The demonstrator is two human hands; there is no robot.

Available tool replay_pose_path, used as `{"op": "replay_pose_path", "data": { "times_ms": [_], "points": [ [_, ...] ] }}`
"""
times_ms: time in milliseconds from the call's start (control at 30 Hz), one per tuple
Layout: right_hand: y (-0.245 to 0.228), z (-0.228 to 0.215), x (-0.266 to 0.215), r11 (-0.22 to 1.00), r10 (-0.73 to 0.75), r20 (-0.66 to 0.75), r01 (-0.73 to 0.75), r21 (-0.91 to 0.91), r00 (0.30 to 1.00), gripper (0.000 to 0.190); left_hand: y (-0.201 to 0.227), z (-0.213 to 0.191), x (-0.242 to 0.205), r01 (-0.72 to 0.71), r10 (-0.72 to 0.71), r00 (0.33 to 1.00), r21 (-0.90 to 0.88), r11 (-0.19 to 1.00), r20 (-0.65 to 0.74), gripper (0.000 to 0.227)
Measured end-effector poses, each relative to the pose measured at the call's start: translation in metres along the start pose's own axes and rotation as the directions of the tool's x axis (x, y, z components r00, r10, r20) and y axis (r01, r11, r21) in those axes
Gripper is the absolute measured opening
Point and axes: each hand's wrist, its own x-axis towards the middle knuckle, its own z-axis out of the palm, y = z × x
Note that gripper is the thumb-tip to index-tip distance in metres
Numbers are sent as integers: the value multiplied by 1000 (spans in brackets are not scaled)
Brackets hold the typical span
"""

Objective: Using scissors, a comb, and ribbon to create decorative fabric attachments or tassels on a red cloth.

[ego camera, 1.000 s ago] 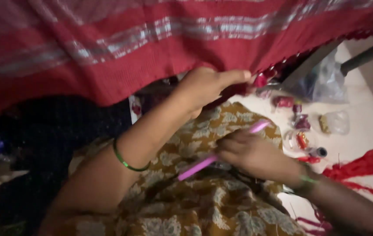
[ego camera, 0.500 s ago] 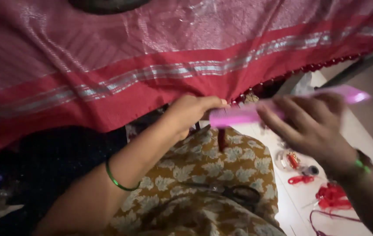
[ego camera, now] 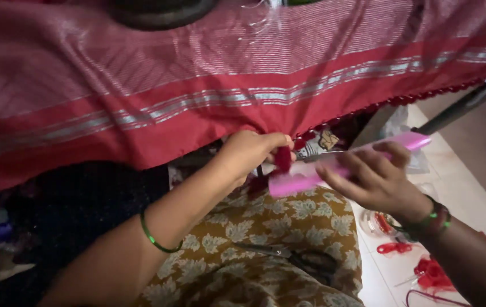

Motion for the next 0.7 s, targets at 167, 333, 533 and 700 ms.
{"op": "replay_pose_path", "data": {
  "times_ms": [167, 333, 533, 700],
  "points": [
    [3, 7, 0, 996, 90, -53, -89, 19, 995, 46, 11, 6, -3, 38, 15, 986, 308, 951, -166, 26],
    [-2, 22, -7, 999, -50, -83, 51, 16, 995, 47, -6, 1, 5, -101, 109, 992, 137, 985, -57, 25],
    [0, 21, -3, 999, 39, -109, -42, -26, 993, 46, 7, 9, -2, -33, 68, 991, 273, 962, -118, 26],
    [-17, 21, -28, 998, -55, -6, 55, -8, 998, 45, -7, -3, 8, -50, 53, 998, 101, 994, -21, 28]
  ]
}}
